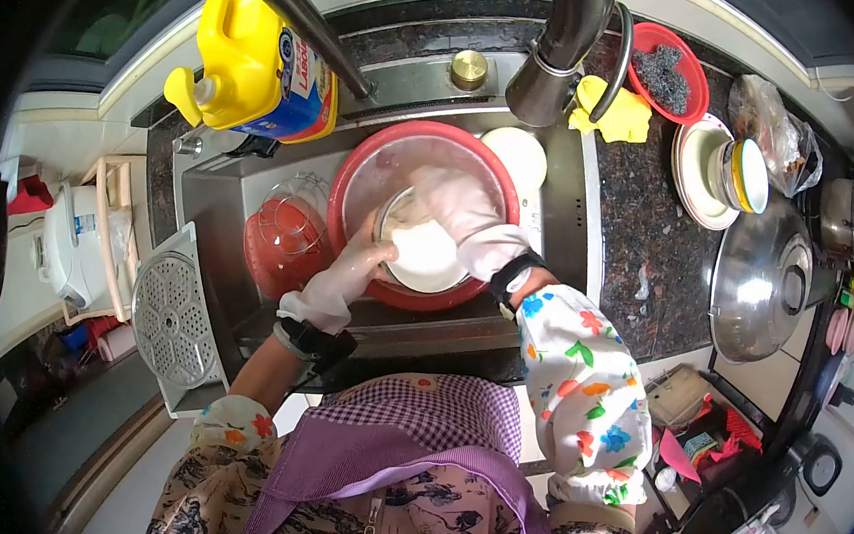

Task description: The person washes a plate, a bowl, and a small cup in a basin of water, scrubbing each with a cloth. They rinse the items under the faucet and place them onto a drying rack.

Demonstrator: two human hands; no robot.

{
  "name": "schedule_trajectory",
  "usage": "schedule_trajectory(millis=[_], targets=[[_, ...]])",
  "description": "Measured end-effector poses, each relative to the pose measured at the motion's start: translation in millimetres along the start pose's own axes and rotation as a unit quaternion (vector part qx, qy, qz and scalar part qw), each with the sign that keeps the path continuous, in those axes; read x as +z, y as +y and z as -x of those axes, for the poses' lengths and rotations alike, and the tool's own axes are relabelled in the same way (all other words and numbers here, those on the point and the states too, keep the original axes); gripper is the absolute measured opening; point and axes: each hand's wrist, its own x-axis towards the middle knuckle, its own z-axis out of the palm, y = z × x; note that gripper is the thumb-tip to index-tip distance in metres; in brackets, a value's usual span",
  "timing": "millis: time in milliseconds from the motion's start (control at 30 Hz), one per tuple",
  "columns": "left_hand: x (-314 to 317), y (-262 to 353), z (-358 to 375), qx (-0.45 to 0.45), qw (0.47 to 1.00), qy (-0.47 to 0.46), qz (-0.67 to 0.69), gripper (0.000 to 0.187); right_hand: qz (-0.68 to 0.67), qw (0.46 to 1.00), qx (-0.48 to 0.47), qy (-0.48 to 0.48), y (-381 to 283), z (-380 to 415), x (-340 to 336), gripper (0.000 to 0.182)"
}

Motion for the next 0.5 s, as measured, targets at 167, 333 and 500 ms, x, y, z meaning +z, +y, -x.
schedule_trajectory(millis=[167, 333, 500], targets=[[-5.2, -9.8, 4.1, 0.044, 0.990, 0.009, 0.130, 0.069, 0.019, 0.995, 0.097, -0.032, 11.6, 26.6, -4.0, 0.037], [-14.0, -16.1, -8.4, 0.042, 0.972, 0.001, 0.233, 0.063, -0.104, 0.990, 0.043, 0.086, -10.6, 47.7, -15.1, 0.039], [-10.6, -23.5, -8.1, 0.092, 0.956, -0.006, 0.278, 0.060, -0.016, 0.985, 0.157, -0.071, -25.8, 31.3, 14.4, 0.022]])
